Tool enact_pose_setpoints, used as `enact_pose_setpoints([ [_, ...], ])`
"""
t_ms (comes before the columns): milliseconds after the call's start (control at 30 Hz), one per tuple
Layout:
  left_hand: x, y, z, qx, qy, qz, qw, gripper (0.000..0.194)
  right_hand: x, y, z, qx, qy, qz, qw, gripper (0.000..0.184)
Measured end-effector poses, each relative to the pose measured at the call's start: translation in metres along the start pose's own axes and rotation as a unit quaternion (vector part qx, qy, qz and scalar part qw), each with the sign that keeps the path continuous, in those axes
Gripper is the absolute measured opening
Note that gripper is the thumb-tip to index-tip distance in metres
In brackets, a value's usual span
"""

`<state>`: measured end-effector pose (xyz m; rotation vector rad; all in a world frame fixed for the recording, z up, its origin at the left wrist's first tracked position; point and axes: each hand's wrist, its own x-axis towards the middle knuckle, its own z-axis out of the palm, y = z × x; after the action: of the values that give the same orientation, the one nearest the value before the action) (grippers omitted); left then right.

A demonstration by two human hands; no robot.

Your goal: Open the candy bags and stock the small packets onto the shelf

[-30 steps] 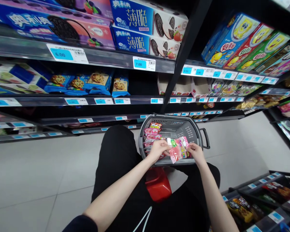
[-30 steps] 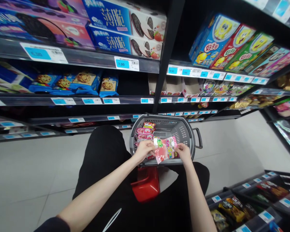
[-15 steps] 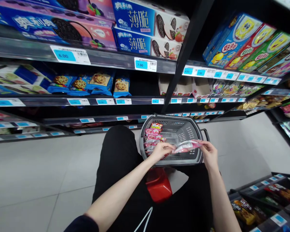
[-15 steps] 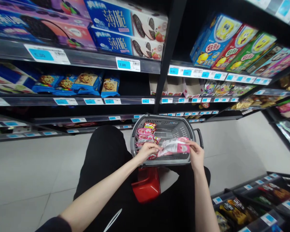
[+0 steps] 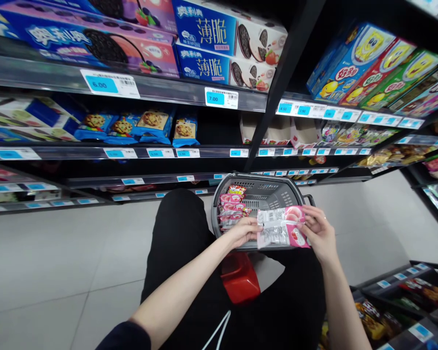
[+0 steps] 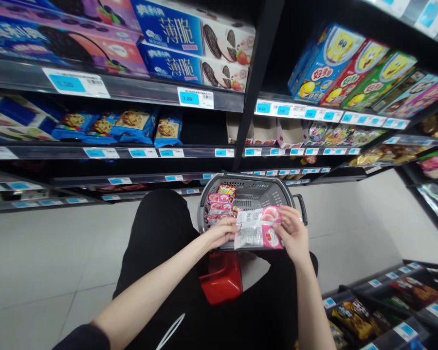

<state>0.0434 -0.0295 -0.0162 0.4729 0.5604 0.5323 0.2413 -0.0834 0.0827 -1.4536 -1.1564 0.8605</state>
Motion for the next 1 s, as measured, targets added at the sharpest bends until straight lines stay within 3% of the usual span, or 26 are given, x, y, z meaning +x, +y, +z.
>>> enact_pose_setpoints([
  [100, -0.004, -0.002, 0.004, 0.059, -0.046, -0.013, 0.997, 0.026, 0.006, 0.002, -0.005, 0.030, 0.023, 0.109, 0.993, 0.053],
  [200, -0.006, -0.003, 0.008, 0.096, -0.062, 0.016, 0.993, 0.028, 0.014, 0.006, -0.014, 0.035, -0.001, 0.185, 0.982, 0.038],
  [300, -0.006, -0.002, 0.010, 0.133, -0.035, 0.046, 0.989, 0.026, 0.021, 0.011, -0.022, 0.020, -0.069, 0.217, 0.973, 0.024],
  [400, -0.007, -0.001, 0.011, 0.163, -0.028, 0.050, 0.985, 0.026, 0.026, 0.016, -0.023, -0.012, -0.101, 0.218, 0.971, 0.021],
  [533, -0.006, -0.001, 0.012, 0.194, -0.053, 0.041, 0.979, 0.029, 0.031, 0.020, -0.017, -0.057, -0.096, 0.190, 0.975, 0.021],
  [800, -0.006, 0.000, 0.014, 0.237, -0.029, 0.052, 0.970, 0.031, 0.032, 0.034, -0.015, -0.091, -0.087, 0.167, 0.978, 0.022],
  [1000, -0.005, -0.001, 0.012, 0.232, -0.036, 0.049, 0.971, 0.032, 0.033, 0.019, -0.012, -0.117, -0.067, 0.122, 0.983, 0.023],
])
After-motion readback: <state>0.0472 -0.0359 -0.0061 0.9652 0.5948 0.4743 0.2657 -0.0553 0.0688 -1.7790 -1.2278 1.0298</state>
